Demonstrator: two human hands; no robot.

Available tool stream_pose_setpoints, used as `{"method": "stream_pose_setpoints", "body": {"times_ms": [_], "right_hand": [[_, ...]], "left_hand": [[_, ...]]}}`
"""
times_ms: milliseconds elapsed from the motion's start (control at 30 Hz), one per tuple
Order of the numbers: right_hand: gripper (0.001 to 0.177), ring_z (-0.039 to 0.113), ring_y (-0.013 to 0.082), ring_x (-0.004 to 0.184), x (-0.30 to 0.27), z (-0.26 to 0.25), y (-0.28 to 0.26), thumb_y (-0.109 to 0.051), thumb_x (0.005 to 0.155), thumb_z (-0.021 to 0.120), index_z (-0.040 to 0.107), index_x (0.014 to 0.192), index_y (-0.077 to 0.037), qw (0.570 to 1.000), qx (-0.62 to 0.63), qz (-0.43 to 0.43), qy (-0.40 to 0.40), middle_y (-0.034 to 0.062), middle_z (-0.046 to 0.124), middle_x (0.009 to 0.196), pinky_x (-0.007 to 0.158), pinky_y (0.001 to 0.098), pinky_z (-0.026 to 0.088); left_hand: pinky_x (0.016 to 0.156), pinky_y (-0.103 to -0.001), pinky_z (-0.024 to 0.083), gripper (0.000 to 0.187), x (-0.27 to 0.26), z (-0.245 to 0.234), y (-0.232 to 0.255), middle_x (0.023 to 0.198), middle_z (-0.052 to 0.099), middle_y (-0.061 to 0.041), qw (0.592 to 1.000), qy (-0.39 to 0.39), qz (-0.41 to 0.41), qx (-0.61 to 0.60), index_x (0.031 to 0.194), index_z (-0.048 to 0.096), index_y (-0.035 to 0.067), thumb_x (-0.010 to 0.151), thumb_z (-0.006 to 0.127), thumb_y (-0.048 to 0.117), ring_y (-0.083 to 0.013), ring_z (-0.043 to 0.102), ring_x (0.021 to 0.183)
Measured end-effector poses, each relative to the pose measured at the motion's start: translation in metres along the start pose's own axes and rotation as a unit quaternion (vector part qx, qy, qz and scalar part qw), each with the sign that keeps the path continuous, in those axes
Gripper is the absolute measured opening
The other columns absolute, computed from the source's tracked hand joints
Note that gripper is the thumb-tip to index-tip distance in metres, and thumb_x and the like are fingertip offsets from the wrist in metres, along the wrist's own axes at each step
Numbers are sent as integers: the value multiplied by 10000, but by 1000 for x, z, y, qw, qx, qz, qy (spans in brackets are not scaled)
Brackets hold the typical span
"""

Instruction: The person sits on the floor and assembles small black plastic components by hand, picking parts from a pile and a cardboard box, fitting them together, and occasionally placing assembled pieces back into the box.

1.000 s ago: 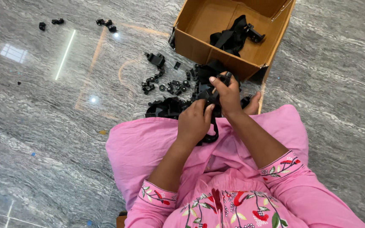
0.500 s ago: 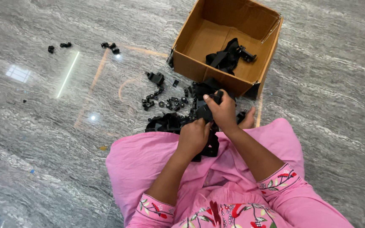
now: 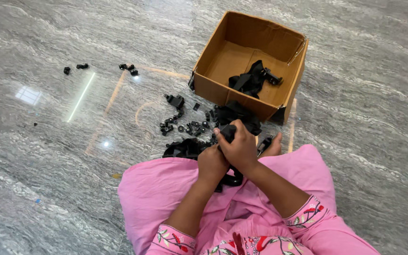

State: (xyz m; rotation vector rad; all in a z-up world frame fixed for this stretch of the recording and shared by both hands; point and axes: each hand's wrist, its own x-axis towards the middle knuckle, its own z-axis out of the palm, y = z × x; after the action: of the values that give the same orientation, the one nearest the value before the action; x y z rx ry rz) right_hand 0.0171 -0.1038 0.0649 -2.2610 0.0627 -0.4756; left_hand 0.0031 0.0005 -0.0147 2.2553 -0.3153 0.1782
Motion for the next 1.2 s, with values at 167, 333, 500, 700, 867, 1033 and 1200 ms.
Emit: {"method": "stream_pose_setpoints", "body": {"times_ms": [167,333,500,700,867,1033,1200], "right_hand": [[402,691,390,719,2,6,15,-309,837,813,580,987,-18,995,-10,-97,-14,179,679,844,629,457,540],[422,701,389,735,-12,9,15,-302,825,822,581,1021,-17,994,-27,-105,-14,175,688,875,625,462,553],[429,693,390,723,-12,6,9,-295,823,824,574,1022,-8,993,-37,-108,-1,178,684,869,604,457,554],[451,683,396,705,-11,2,6,-289,777,828,573,1012,-1,987,-54,-149,-17,192,676,880,598,460,541],[446,684,397,729,-6,-8,8,-342,824,834,598,1011,-13,984,-6,-151,-91,174,679,843,628,464,544],[427,649,317,687,9,2,41,-357,815,833,631,987,-23,982,61,-110,-139,164,647,783,652,414,529],[368,640,242,724,50,41,116,-318,897,812,618,988,-19,992,94,81,-27,116,669,787,706,374,541]], "left_hand": [[612,-529,516,200,-3,23,-27,753,694,-230,990,-72,-70,-99,825,703,5,873,668,195,-436,677,717],[642,-537,541,216,-6,34,-32,764,704,-236,989,-56,-86,-106,855,687,-10,827,697,204,-457,689,765],[711,-540,535,269,-8,22,-19,793,730,-234,988,-96,-121,-27,946,688,29,825,726,267,-456,697,814],[916,-456,518,375,-17,47,-53,1204,709,-238,967,-171,-16,-187,1253,639,23,927,629,209,-385,656,1155],[1019,-392,493,414,-23,54,-59,1361,639,-182,921,-225,-51,-312,1357,563,9,988,542,197,-291,607,1271],[908,-426,539,398,-11,29,-29,1177,707,-210,933,-246,-92,-244,1232,653,1,965,553,278,-341,686,1105],[805,-517,543,525,-4,-6,11,911,731,-219,924,-366,-74,79,916,785,25,1002,607,512,-414,706,892]]}}
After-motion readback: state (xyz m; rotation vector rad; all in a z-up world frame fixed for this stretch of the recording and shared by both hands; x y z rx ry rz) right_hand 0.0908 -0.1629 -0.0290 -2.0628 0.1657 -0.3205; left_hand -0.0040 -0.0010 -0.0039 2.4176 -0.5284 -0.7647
